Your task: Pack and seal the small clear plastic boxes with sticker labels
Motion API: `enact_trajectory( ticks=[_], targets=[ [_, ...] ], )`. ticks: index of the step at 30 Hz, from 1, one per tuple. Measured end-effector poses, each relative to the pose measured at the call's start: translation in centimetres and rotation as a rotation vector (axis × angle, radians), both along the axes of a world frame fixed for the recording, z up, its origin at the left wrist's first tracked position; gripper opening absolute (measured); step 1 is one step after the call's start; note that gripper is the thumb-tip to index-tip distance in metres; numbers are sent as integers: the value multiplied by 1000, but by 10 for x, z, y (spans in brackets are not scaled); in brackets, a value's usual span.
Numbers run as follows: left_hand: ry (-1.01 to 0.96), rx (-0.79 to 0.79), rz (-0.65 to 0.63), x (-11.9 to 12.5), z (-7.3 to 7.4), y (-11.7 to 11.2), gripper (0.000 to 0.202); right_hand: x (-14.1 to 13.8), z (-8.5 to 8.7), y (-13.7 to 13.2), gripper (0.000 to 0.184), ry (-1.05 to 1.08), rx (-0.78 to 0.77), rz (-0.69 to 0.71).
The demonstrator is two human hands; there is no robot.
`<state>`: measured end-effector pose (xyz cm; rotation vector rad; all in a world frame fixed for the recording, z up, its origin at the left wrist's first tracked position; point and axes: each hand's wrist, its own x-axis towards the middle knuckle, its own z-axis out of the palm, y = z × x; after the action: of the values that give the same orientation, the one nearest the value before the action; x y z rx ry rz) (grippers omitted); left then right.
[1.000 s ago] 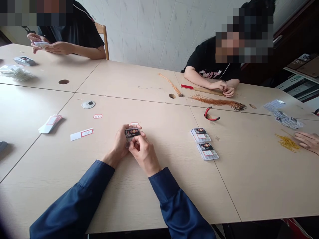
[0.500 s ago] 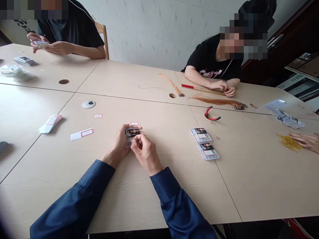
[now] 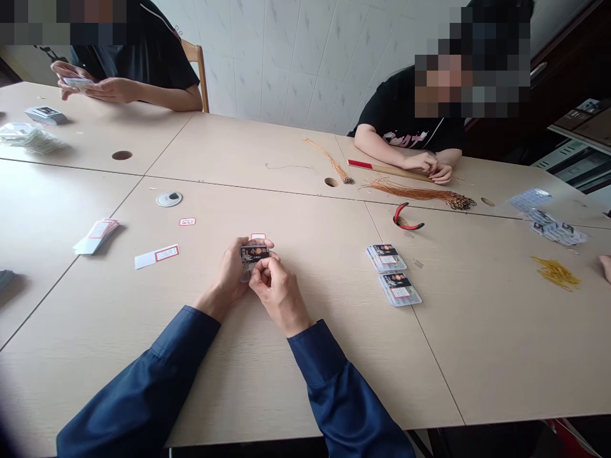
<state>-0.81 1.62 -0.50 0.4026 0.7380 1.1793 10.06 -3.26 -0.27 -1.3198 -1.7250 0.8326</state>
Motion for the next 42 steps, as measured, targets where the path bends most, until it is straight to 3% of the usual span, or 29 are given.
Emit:
enact_trajectory(
  ticks=[11,21,26,30,34,38,42],
  targets=[
    [116,-8,-29,-3,0,0,20,3,1,1,18,-22,-46,-2],
    [59,-69,-120,-6,4,1,26,7,0,2,27,34,-55,-33],
    [-71,-79,-17,-6,0,3,23,7,2,0,19,-105,83,-41],
    [-73,-64,-17,-5,-2,3,25,4,-2,0,15,-170,151,-37],
    [-39,-50,-93,-5,-1,0,26,3,-4,1,17,-327,241,-20],
    [5,-39,-66,-4,0,-1,23,5,-2,1,19,-499,313,19],
    [145,-52,-67,-4,4,0,25,9,-1,3,16,-542,302,54]
  ],
)
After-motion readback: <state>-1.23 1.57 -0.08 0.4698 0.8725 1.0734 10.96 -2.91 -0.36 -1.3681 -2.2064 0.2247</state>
